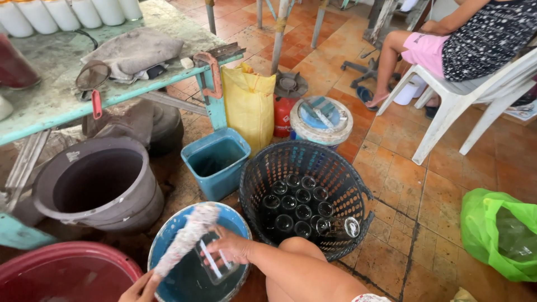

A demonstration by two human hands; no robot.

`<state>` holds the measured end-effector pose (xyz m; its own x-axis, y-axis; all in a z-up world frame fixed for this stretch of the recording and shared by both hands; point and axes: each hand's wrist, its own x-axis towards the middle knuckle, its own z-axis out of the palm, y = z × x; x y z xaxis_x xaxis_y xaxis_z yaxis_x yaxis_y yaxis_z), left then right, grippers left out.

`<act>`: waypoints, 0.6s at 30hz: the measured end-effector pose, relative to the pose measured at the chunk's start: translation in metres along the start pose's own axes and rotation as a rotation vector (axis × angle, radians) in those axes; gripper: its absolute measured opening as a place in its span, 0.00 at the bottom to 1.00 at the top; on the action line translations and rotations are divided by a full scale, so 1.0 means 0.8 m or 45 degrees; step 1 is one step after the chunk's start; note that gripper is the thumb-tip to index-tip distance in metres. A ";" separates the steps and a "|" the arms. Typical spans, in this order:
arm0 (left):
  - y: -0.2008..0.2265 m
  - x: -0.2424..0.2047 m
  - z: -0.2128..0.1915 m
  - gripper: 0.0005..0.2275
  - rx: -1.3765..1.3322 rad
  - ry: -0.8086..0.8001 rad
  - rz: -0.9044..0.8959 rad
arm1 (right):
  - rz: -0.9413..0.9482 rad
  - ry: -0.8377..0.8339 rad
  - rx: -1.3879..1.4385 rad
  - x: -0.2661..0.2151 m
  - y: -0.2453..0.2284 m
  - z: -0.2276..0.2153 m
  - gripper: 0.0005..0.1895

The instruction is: The person scrubs the inside of clear drinking glasses using a long-handled brush. They rinse the brush in a red basin and place the cleaned glasses into a black basket.

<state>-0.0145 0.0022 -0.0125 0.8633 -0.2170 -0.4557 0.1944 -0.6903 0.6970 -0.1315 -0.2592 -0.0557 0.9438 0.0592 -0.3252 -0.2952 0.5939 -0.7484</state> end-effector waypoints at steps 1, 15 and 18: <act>0.002 -0.001 0.000 0.16 0.002 0.006 -0.014 | 0.011 -0.008 0.006 0.002 0.007 -0.003 0.52; 0.041 -0.069 -0.016 0.20 0.440 -0.275 0.297 | -0.083 0.218 0.375 -0.022 -0.056 0.002 0.46; 0.052 -0.079 -0.026 0.18 0.482 -0.206 0.364 | 0.078 0.372 0.182 -0.039 -0.077 0.030 0.42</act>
<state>-0.0514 0.0010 0.0568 0.7680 -0.5178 -0.3769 -0.2482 -0.7831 0.5702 -0.1389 -0.2781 0.0146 0.8361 -0.1220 -0.5348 -0.3069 0.7040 -0.6405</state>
